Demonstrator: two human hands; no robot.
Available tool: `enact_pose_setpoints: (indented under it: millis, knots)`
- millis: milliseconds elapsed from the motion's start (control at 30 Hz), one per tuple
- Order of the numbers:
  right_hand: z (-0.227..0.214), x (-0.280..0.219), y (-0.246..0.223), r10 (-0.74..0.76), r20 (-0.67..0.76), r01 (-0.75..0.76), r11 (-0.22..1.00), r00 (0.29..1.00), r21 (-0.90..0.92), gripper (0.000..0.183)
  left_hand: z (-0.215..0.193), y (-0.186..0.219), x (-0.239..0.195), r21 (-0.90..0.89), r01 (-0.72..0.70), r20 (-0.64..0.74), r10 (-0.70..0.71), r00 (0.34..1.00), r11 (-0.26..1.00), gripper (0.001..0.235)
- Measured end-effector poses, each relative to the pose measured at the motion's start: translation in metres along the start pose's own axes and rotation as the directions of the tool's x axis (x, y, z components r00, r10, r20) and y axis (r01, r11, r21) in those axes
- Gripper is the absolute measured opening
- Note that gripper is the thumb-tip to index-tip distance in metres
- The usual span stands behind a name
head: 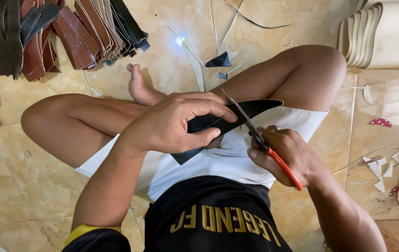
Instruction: The person sits cross-legged on a tiled floor and uses red-handled scissors to cut black leather pieces along pre-drawn white lines. They repeatedly pick up leather pieces, cut them into specific shapes, and place the finished pieces into a pile on the floor.
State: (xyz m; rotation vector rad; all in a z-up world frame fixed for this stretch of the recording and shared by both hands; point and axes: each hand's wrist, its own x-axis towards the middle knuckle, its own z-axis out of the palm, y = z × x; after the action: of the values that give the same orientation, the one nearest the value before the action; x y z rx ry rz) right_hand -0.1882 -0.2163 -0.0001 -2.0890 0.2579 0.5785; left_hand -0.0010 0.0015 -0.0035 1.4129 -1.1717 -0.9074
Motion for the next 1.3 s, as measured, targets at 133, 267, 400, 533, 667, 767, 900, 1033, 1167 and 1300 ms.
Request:
enact_pose_setpoints:
  millis: [133, 267, 400, 533, 667, 767, 900, 1033, 1167, 1300]
  knots:
    - [0.012, 0.001, 0.012, 0.098, -0.022, -0.096, 0.993, 0.995, 0.065, 0.022, -0.001, -0.007, -0.002, 0.016, 0.006, -0.002, -0.006, 1.0, 1.0, 0.032]
    - [0.025, 0.007, 0.024, 0.138, -0.158, -0.13, 0.989, 0.978, 0.064, 0.03, 0.001, -0.015, -0.008, -0.129, 0.069, -0.186, -0.093, 0.978, 0.989, 0.038]
    - [0.031, 0.014, 0.027, 0.309, -0.182, -0.274, 0.942, 0.933, 0.193, 0.027, -0.007, -0.031, -0.021, -0.094, 0.118, -0.729, -0.149, 0.668, 0.989, 0.039]
    - [0.047, 0.021, 0.016, 0.416, -0.14, -0.369, 0.889, 0.899, 0.272, 0.027, -0.021, -0.053, -0.026, -0.633, -0.432, -0.772, -0.481, 0.416, 0.643, 0.015]
    - [0.064, 0.031, 0.006, 0.373, -0.125, -0.344, 0.917, 0.919, 0.202, 0.03, 0.004, -0.058, -0.019, -0.732, -0.358, -0.675, -0.551, 0.49, 0.579, 0.032]
    - [0.073, 0.03, 0.0, 0.236, -0.113, -0.208, 0.955, 0.965, 0.212, 0.026, 0.021, -0.051, -0.017, -0.511, -0.256, -0.749, -0.279, 0.601, 0.821, 0.056]
    - [0.07, 0.03, -0.013, 0.061, -0.121, -0.038, 0.982, 0.991, 0.184, 0.028, 0.025, -0.036, -0.015, -0.345, -0.089, -0.636, -0.163, 0.754, 0.934, 0.043]
    - [0.066, 0.036, -0.022, 0.113, -0.155, -0.095, 0.988, 0.981, 0.12, 0.038, 0.036, -0.025, -0.01, -0.297, -0.079, -0.622, -0.13, 0.772, 0.952, 0.044]
    - [0.065, 0.039, -0.026, 0.071, -0.222, -0.037, 0.987, 0.973, 0.154, 0.047, 0.043, -0.018, -0.007, -0.261, -0.078, -0.627, -0.108, 0.772, 0.962, 0.046]
    - [0.066, 0.039, -0.023, 0.121, -0.218, -0.077, 0.977, 0.968, 0.199, 0.035, 0.042, -0.014, -0.007, -0.266, -0.047, -0.621, -0.134, 0.773, 0.963, 0.046]
